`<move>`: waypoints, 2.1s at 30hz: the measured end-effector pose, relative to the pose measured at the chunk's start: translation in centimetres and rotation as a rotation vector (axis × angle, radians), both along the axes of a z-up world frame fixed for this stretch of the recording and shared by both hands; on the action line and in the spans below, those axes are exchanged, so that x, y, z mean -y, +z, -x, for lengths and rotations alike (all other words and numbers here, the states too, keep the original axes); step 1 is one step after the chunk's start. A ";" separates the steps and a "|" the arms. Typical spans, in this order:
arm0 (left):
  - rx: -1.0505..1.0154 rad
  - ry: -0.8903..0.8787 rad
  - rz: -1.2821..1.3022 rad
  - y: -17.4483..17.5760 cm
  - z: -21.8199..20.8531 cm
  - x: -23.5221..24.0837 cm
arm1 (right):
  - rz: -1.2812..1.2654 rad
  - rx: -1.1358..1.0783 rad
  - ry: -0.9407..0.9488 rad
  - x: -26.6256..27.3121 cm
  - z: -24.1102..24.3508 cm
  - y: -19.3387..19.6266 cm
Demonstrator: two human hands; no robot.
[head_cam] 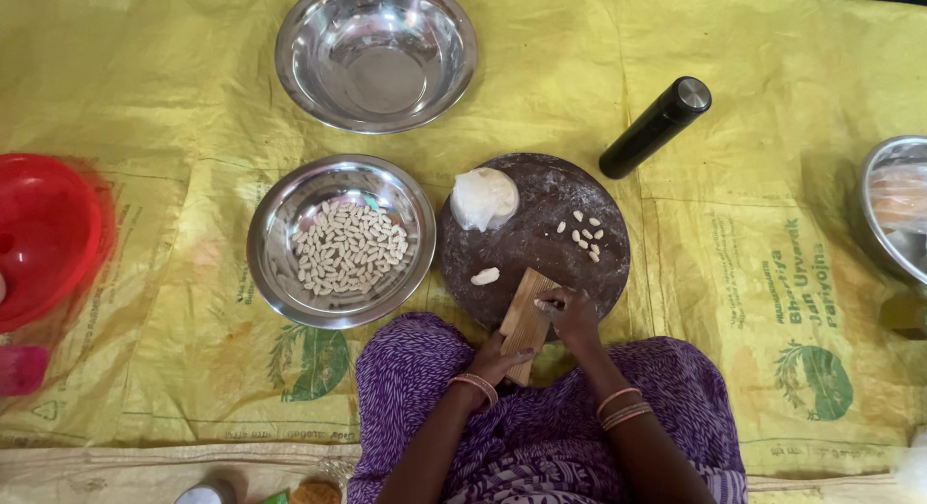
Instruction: The person sits on the floor and uses a wooden ridged board to press small pieces of dough, creating ridged snack pieces. The finished pieces are placed into a metal bowl.
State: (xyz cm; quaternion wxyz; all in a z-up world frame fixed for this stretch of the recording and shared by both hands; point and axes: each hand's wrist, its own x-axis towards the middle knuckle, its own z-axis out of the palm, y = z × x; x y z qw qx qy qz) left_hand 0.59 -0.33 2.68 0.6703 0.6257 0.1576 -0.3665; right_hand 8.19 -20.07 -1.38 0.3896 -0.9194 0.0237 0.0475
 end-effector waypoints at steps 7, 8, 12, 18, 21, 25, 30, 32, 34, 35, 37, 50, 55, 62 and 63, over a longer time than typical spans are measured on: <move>0.066 0.010 0.007 -0.9 0.0 0.2 | 0.326 0.091 0.046 -1.7 0.6 2.4; 0.069 0.004 0.001 -1.0 -0.1 0.2 | 0.330 0.064 0.036 -1.9 0.6 2.7; 0.094 0.020 0.040 -1.5 0.0 0.3 | 0.306 0.014 -0.003 -2.3 0.4 3.6; 0.066 0.046 0.050 -2.1 0.1 0.4 | 0.305 0.044 0.025 -1.6 0.1 2.1; 0.066 0.019 0.036 -2.3 0.0 0.4 | 0.247 -0.065 0.029 -0.6 -0.4 0.3; 0.046 0.003 0.037 -2.3 -0.1 0.4 | 0.089 -0.393 -0.054 0.5 -2.6 -1.5; 0.009 -0.045 0.068 -2.7 -0.1 0.4 | 0.484 -0.414 0.031 0.1 -4.6 -0.5; 0.011 -0.052 0.107 -3.1 -0.2 0.5 | 0.507 -0.448 0.027 -0.4 -4.9 0.7; 0.063 -0.059 0.145 -3.5 -0.4 0.6 | 0.510 -0.502 -0.033 -1.2 -4.8 1.9; 0.048 -0.042 0.146 -3.7 -0.4 0.6 | 0.521 -0.481 -0.029 -1.6 -4.9 2.4; 0.015 -0.011 0.149 -4.0 -0.3 0.8 | 0.542 -0.441 -0.023 -2.1 -4.7 3.2; 0.022 0.034 0.202 -4.6 0.0 0.8 | 0.459 -0.282 -0.123 -0.9 -5.9 1.9; 0.046 0.062 0.271 -5.1 0.0 0.9 | 0.435 -0.237 -0.102 0.0 -6.6 0.6; 0.025 0.020 0.210 -5.1 -0.6 0.8 | 0.279 -0.286 -0.107 2.0 -8.1 -2.4; 0.019 0.020 0.170 -5.0 -0.6 0.8 | 0.274 -0.276 -0.102 2.3 -8.2 -3.2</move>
